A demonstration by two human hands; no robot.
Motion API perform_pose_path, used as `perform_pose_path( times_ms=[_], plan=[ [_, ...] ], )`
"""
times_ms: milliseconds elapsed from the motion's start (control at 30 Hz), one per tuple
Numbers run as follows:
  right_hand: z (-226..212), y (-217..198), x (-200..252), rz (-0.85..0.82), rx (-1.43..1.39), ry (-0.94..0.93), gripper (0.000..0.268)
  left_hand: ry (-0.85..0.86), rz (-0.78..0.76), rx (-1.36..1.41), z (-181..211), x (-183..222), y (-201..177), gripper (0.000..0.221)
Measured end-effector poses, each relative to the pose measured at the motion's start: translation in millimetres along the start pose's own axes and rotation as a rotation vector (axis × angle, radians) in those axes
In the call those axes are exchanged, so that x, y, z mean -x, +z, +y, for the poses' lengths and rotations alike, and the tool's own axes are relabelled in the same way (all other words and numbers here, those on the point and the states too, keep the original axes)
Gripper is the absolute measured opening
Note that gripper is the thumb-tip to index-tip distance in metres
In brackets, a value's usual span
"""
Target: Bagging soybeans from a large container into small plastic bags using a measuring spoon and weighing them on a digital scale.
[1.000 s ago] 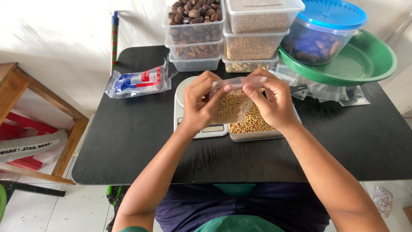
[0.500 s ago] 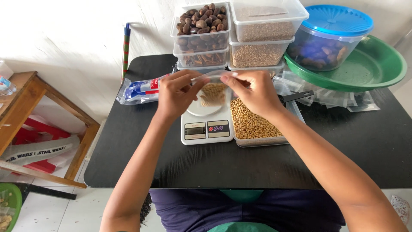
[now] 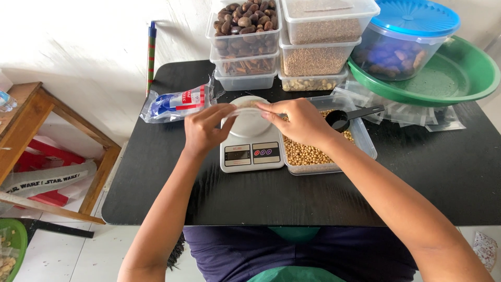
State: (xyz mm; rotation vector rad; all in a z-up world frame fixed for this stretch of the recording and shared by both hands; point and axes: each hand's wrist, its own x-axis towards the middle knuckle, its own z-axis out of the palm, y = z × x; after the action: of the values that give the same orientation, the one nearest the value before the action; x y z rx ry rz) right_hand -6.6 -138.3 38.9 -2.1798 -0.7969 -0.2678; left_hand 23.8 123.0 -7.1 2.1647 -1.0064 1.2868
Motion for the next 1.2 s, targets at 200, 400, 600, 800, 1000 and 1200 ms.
perform_pose_path(
  times_ms=[200, 400, 600, 800, 1000, 1200],
  plan=[
    [-2.6, -6.8, 5.5, -0.225, 0.254, 0.100, 0.040, -0.058, -0.105, 0.108, 6.2, 11.9, 3.3, 0.029],
    [-45.3, -14.5, 10.8, -0.464, 0.583, 0.172, 0.077, -0.109, -0.106, 0.112, -7.1, 19.4, 11.1, 0.031],
    [-20.3, -30.0, 18.1, -0.156, 0.512, 0.073, 0.058, -0.451, 0.060, 0.163, -35.4, 29.2, 7.8, 0.035],
    [25.1, -32.1, 29.5, -0.021, 0.507, 0.049, 0.028, -0.666, 0.084, 0.221, -56.7, 38.5, -11.6, 0.041],
    [29.8, -18.5, 24.1, 0.045, 0.446, -0.010, 0.018, -0.682, -0.017, 0.183, -63.9, 44.2, -4.4, 0.038],
    [39.8, -8.9, 26.0, 0.071, 0.397, -0.064, 0.016, -0.681, -0.044, 0.236, -59.6, 40.0, -6.4, 0.039]
  ],
)
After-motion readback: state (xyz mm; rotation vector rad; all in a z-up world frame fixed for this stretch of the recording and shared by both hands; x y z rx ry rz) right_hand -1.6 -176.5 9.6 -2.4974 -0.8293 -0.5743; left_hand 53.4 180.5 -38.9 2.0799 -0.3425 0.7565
